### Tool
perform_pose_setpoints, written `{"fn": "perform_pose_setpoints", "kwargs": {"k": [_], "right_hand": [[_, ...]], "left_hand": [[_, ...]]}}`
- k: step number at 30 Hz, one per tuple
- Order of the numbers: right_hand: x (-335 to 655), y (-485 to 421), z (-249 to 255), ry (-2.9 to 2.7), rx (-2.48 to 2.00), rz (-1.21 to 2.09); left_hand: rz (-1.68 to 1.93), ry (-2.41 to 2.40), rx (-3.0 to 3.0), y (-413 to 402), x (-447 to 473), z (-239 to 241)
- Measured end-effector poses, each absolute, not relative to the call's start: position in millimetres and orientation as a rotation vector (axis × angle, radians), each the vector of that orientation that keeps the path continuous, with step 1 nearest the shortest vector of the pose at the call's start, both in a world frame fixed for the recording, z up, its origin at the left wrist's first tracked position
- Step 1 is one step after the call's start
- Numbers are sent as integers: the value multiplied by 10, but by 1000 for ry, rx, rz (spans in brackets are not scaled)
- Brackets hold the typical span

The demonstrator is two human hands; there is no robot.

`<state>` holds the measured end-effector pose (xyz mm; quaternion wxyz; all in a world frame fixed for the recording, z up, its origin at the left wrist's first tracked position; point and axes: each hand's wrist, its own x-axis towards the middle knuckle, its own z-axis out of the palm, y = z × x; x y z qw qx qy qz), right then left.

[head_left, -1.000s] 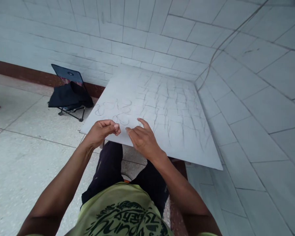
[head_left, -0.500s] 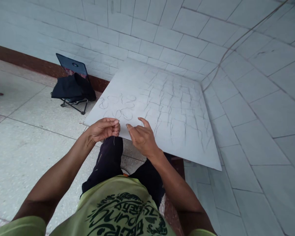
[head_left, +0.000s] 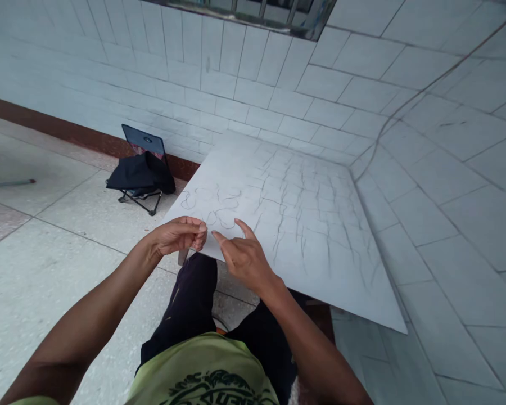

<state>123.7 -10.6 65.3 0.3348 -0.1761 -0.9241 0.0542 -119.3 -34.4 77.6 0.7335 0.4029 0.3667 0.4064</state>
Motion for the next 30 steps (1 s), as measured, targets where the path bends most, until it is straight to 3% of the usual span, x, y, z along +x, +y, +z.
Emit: {"fn": "perform_pose_setpoints", "kwargs": {"k": [9, 18, 30], "right_hand": [[1407, -15, 765, -2557, -334, 257], [1525, -102, 571, -2609, -527, -34], [1441, -383, 426, -2698, -918, 375]], "left_hand": [[683, 824, 980, -311, -1228, 866], [675, 755, 1031, -281, -1314, 837], [675, 815, 1059, -260, -1457, 939]]}}
